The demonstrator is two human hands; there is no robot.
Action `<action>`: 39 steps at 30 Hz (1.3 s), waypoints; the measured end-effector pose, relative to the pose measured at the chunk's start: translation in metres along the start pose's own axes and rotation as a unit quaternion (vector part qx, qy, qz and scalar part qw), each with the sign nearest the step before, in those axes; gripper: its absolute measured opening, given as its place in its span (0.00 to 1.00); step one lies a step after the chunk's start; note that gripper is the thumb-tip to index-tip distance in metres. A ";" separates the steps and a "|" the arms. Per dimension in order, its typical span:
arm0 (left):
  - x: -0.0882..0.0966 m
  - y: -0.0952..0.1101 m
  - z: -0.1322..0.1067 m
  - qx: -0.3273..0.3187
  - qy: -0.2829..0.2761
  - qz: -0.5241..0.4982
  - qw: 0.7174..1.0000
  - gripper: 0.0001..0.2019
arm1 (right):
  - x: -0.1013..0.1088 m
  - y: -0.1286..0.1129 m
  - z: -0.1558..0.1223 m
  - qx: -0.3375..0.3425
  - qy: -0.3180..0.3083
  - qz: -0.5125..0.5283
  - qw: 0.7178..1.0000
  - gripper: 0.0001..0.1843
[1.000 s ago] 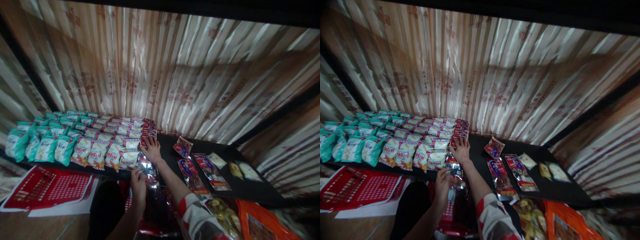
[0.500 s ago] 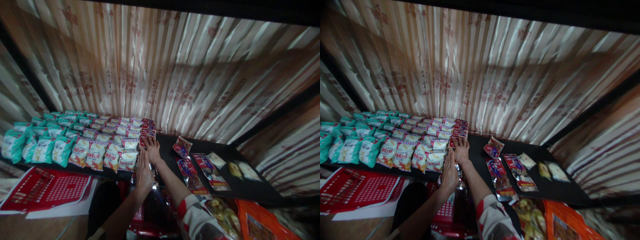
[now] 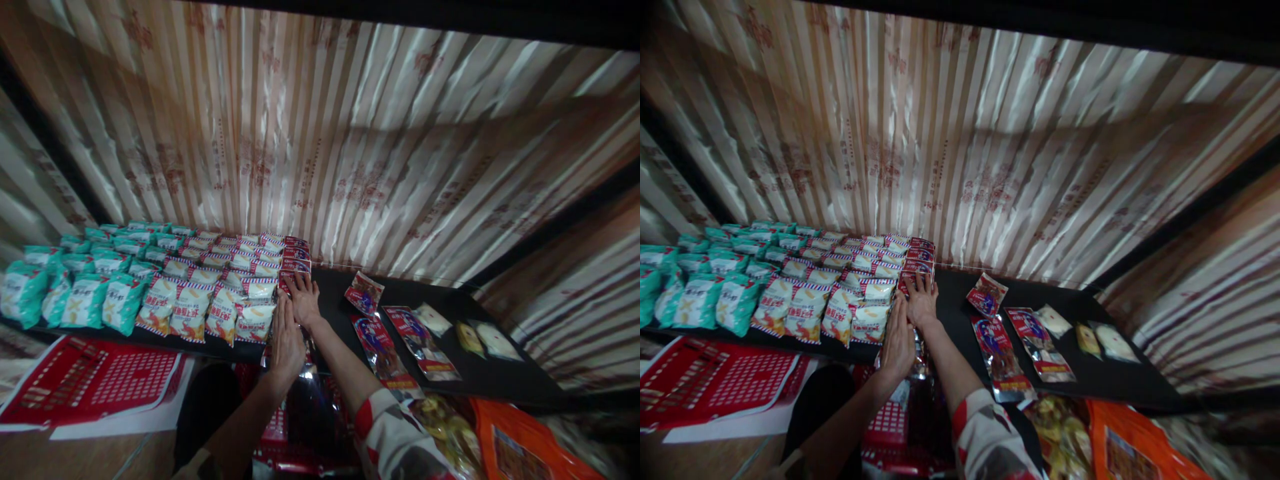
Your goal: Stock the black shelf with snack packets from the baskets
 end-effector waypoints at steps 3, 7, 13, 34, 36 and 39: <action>-0.001 0.004 0.002 -0.002 -0.011 -0.001 1.000 0.27 | -0.001 0.001 0.001 -0.007 0.001 -0.004 1.000 0.24; 0.002 0.011 0.007 0.005 -0.007 -0.026 1.000 0.25 | -0.002 0.004 0.004 -0.014 0.002 -0.011 1.000 0.23; -0.001 0.014 0.014 0.012 -0.001 -0.057 0.998 0.23 | -0.003 0.009 0.008 -0.022 -0.002 0.008 1.000 0.23; -0.012 0.010 0.010 -0.029 -0.011 0.085 0.996 0.26 | 0.001 0.017 0.007 0.030 0.145 0.076 0.986 0.21; -0.013 0.009 0.009 -0.029 -0.016 0.091 0.995 0.26 | 0.003 0.017 0.006 0.041 0.161 0.091 0.982 0.20; -0.015 0.007 0.009 -0.029 -0.015 0.102 0.994 0.26 | 0.003 0.020 0.005 0.040 0.181 0.118 0.976 0.20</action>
Point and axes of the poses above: each hand's wrist, its own z-axis towards the middle knuckle, its own x-axis out of the back of the hand, y = z × x, the point moved 9 cm from there along z, towards the middle knuckle, and after that the axes turned 1 degree about -y, right-handed, at the moved point
